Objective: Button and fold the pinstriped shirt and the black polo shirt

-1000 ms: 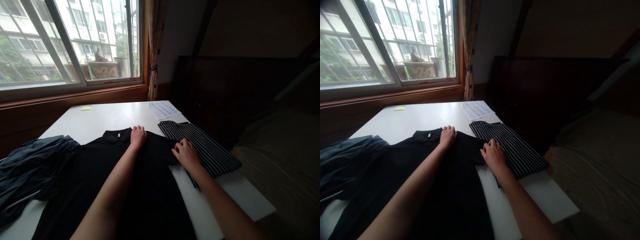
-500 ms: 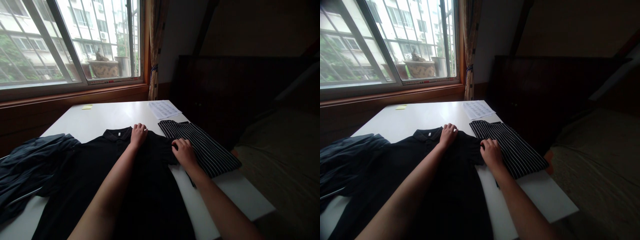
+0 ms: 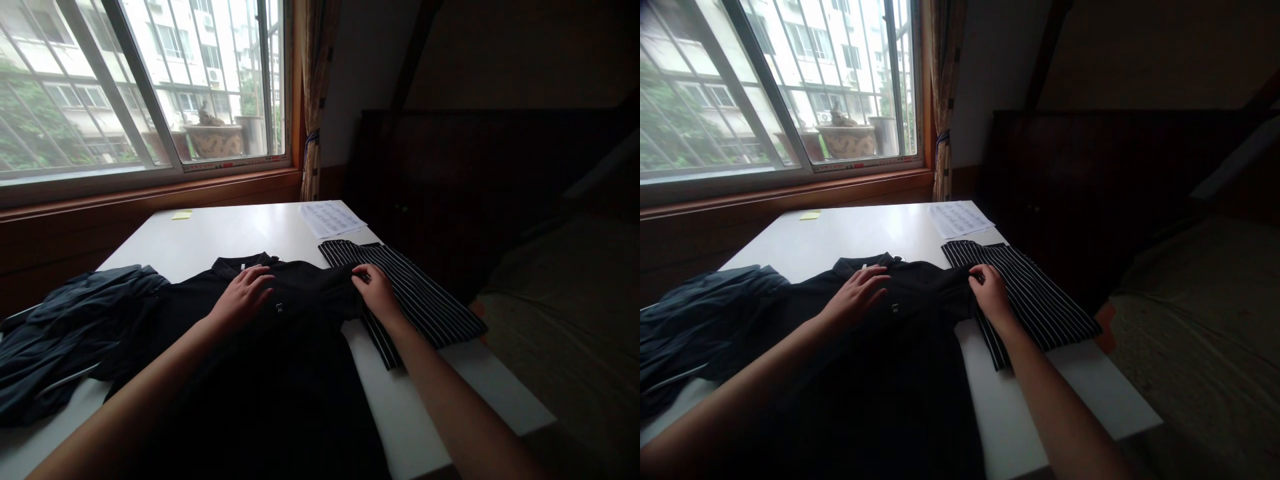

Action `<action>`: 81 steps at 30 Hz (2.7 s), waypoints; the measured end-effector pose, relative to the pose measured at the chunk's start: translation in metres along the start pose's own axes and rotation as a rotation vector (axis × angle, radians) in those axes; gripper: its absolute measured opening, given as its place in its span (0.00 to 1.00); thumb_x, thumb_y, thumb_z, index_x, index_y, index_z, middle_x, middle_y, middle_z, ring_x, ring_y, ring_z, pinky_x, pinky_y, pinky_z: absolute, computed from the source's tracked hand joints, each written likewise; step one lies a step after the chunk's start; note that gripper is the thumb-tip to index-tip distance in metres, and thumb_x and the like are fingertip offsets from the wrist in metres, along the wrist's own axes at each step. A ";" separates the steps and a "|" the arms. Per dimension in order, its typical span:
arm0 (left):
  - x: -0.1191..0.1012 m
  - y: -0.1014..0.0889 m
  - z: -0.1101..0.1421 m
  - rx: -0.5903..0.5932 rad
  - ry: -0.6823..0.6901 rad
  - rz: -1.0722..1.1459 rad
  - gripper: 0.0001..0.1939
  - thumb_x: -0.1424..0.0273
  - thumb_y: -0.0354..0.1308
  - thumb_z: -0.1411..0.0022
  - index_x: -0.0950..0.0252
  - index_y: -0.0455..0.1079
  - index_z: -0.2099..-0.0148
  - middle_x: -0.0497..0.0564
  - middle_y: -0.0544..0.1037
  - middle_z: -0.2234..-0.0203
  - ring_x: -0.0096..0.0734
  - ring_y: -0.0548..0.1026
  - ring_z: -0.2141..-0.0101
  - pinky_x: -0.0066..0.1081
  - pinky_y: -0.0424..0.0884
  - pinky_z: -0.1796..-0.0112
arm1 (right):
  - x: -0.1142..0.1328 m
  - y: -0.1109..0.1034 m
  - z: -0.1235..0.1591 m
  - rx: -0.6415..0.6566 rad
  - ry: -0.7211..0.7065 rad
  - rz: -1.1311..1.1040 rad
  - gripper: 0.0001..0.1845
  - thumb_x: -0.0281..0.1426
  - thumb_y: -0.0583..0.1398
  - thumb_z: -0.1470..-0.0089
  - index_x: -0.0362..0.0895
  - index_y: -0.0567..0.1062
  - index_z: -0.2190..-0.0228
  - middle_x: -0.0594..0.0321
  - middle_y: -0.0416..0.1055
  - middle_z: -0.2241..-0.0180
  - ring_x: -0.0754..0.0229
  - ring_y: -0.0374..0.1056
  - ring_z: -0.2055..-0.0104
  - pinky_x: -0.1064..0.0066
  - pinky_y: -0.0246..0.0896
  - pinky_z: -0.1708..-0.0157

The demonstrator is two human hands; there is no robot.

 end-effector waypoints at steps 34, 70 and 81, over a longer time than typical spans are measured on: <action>0.129 0.002 0.063 0.118 -0.506 -0.431 0.27 0.61 0.43 0.29 0.67 0.67 0.36 0.60 0.69 0.41 0.48 0.68 0.42 0.40 0.63 0.42 | 0.096 0.141 -0.010 0.560 -0.299 0.484 0.20 0.37 0.55 0.35 0.44 0.74 0.46 0.51 0.69 0.47 0.49 0.64 0.46 0.61 0.59 0.45; 0.183 0.018 0.060 0.309 -0.543 -0.333 0.36 0.52 0.34 0.28 0.68 0.50 0.27 0.57 0.51 0.29 0.44 0.50 0.31 0.45 0.48 0.34 | 0.043 0.206 -0.050 0.582 -0.206 0.519 0.37 0.52 0.43 0.34 0.46 0.55 0.32 0.58 0.48 0.29 0.54 0.42 0.28 0.59 0.32 0.30; 0.126 -0.002 0.119 0.325 -0.475 -0.386 0.33 0.54 0.38 0.28 0.65 0.51 0.28 0.56 0.51 0.29 0.44 0.49 0.30 0.47 0.49 0.34 | 0.039 0.209 -0.048 0.692 -0.195 0.535 0.39 0.52 0.40 0.34 0.46 0.49 0.30 0.63 0.38 0.27 0.56 0.34 0.26 0.56 0.27 0.30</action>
Point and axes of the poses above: each hand's wrist, its own z-axis away from the middle knuckle, its own y-axis out of the palm, x = y × z, the point moved 7 cm from there along -z, towards the middle knuckle
